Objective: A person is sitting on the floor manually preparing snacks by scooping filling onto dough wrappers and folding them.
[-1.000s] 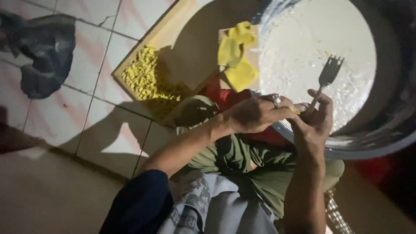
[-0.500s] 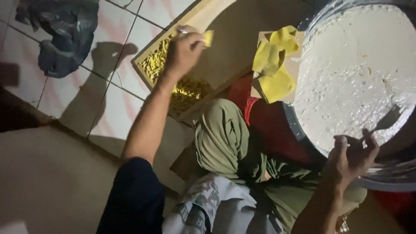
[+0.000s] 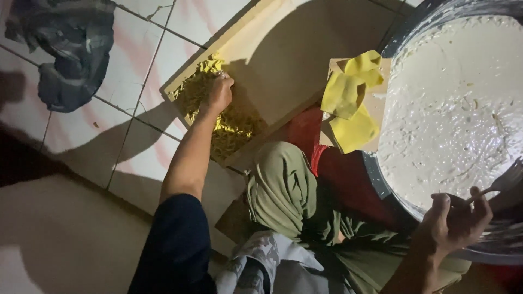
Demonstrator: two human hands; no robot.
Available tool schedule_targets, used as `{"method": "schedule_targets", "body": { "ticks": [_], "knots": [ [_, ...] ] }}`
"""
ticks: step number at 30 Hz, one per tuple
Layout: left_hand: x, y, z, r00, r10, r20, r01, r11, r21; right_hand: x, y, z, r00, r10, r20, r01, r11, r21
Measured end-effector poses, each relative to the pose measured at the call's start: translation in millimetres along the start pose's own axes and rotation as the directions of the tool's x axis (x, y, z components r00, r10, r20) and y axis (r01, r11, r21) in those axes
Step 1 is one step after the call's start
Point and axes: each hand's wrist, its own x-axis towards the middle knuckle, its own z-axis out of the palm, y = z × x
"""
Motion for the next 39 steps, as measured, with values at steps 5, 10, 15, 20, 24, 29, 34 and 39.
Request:
{"method": "schedule_targets", "body": {
  "ticks": [5,10,15,20,24,29,34,39],
  "knots": [
    [5.8,-42.9,37.0,0.980,0.167,-0.110,-0.162,0.985,0.055,-2.0,-2.5,-3.1,0.999,0.008,0.033,-0.007,1.000,-0.007],
    [5.6,-51.2,53.7,0.768,-0.617,0.171,0.485,0.388,-0.783,0.2,-1.9,-0.4,0.997,-0.065,0.036,0.066,0.998,-0.011],
    [-45.4,81.2,-61.7,0.727,-0.611,0.313,0.598,0.340,-0.726,-0.2,-16.4,2.7,0.993,-0.085,0.083,0.089,0.995,-0.041],
    [-48.7,140.2,-71.8,0.923,0.079,-0.376,-0.142,0.979,-0.145,2.6,-16.5,-1.4,0.990,-0.084,0.110,0.082,0.996,0.020],
    [-90.4,269.3,-91.4,0.635,0.659,-0.402,-0.745,0.661,-0.094,3.3,-21.0,-2.4,0.982,-0.110,0.151,0.115,0.993,-0.023],
    [-84.3,312.4,-11.2,0.589,0.778,-0.218,-0.792,0.610,0.038,10.9,23.8,-9.1,0.957,-0.256,0.134,0.238,0.962,0.137],
    [-81.3,325.4,-16.6,0.631,0.768,0.109,-0.776,0.628,0.063,10.2,23.6,-12.8,0.962,-0.251,0.106,0.229,0.956,0.184],
    [-80.8,328.3,-36.2,0.677,0.724,0.129,-0.730,0.683,0.002,10.9,11.0,-13.6,0.967,-0.217,0.138,0.193,0.967,0.165]
  ]
}}
